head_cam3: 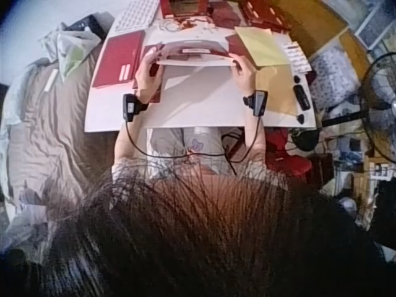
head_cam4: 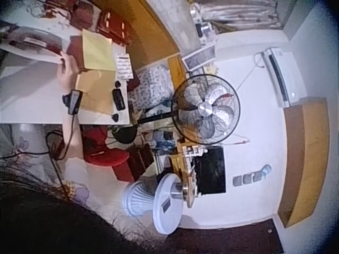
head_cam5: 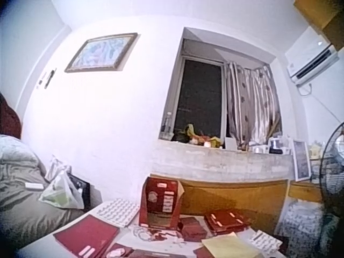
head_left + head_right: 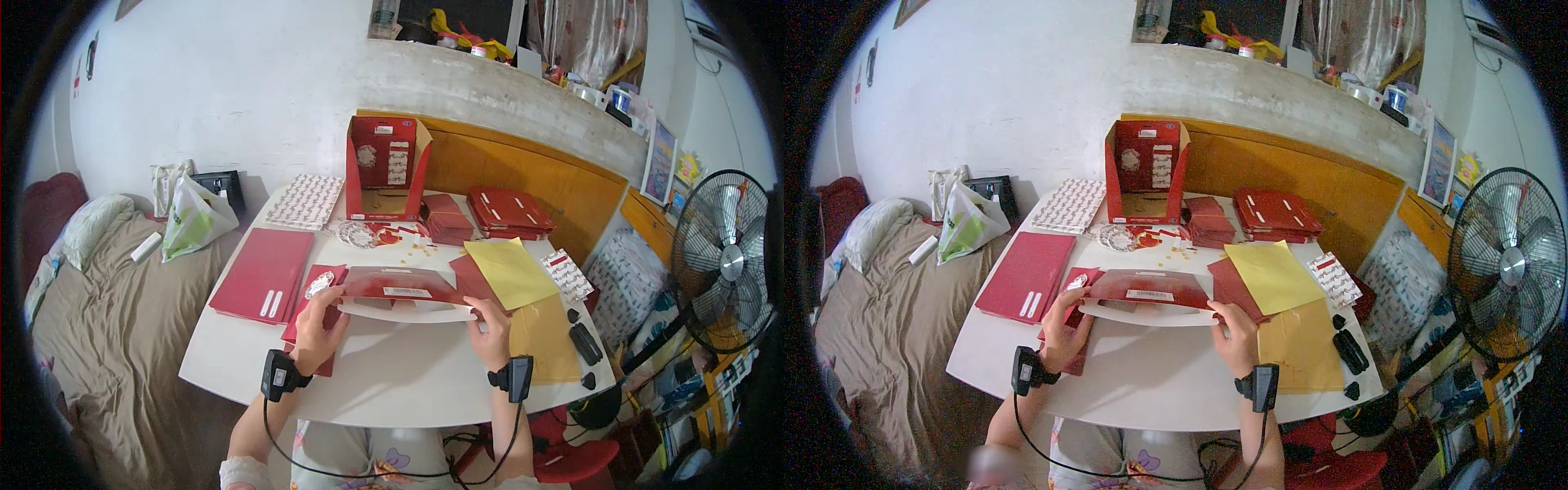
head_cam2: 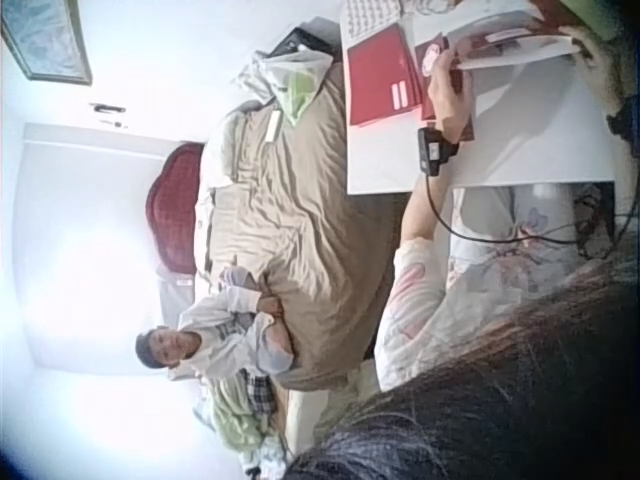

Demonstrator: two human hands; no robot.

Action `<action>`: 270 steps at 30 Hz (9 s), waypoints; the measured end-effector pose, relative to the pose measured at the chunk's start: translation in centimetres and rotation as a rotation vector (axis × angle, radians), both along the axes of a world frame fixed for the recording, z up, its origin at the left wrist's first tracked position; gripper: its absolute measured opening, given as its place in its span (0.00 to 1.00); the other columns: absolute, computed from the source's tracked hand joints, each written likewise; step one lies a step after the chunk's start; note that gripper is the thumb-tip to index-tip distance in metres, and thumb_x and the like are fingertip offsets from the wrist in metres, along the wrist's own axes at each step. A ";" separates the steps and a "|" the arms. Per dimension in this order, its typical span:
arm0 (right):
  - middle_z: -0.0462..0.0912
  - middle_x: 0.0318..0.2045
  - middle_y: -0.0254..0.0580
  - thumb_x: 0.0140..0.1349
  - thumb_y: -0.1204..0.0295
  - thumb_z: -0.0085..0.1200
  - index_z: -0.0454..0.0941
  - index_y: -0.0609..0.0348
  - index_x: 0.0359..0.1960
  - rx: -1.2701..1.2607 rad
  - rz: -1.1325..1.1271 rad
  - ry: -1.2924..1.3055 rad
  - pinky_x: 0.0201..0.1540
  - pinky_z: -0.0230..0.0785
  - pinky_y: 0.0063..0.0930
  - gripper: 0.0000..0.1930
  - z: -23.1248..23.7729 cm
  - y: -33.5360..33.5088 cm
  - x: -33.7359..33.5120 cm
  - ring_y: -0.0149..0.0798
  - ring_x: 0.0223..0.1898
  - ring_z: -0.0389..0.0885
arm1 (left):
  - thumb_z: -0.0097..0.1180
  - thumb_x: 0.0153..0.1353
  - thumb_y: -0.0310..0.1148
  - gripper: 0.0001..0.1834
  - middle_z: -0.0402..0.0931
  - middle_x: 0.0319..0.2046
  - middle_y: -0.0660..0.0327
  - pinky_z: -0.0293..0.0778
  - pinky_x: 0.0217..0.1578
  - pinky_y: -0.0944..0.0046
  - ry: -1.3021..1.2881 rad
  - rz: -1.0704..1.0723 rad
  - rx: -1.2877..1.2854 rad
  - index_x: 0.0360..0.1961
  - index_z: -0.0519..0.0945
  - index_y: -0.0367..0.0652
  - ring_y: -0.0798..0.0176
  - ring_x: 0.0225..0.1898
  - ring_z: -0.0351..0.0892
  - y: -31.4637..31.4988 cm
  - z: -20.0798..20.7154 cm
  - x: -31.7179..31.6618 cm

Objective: Folding and assembling red cardstock packaging for gift products.

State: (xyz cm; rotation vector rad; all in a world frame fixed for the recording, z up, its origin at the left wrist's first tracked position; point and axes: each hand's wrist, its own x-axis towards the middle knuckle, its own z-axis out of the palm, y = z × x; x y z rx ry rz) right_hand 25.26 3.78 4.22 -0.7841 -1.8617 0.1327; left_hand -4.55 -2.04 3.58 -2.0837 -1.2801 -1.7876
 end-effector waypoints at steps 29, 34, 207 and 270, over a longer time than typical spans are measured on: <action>0.76 0.25 0.40 0.43 0.86 0.58 0.78 0.60 0.39 0.160 -0.022 -0.070 0.21 0.64 0.24 0.17 0.0 -0.2 -0.7 0.37 0.22 0.74 | 0.66 0.38 0.21 0.22 0.73 0.38 0.58 0.76 0.28 0.65 0.170 0.010 0.040 0.39 0.77 0.40 0.59 0.30 0.77 0.3 0.1 0.1; 0.73 0.23 0.40 0.44 0.86 0.57 0.78 0.60 0.39 0.153 -0.022 -0.090 0.22 0.65 0.25 0.17 0.0 -0.1 -0.7 0.37 0.22 0.74 | 0.66 0.39 0.21 0.21 0.72 0.36 0.58 0.76 0.26 0.65 0.158 0.001 -0.011 0.38 0.76 0.40 0.59 0.28 0.77 0.0 0.0 0.2; 0.76 0.50 0.40 0.52 0.65 0.59 0.77 0.61 0.36 0.186 0.257 -0.720 0.53 0.67 0.36 0.14 -2.8 -3.7 -4.2 0.40 0.53 0.71 | 0.55 0.57 0.28 0.14 0.76 0.50 0.50 0.68 0.55 0.54 0.378 -0.445 -0.363 0.45 0.81 0.38 0.48 0.53 0.74 9.0 -4.0 4.4; 0.77 0.27 0.37 0.70 0.71 0.44 0.67 0.64 0.42 -0.566 0.286 0.609 0.23 0.68 0.19 0.08 -2.3 -1.5 -2.6 0.28 0.21 0.76 | 0.63 0.53 0.34 0.28 0.68 0.53 0.50 0.72 0.48 0.52 0.267 -0.187 -0.111 0.55 0.71 0.38 0.47 0.50 0.73 2.6 -2.1 10.4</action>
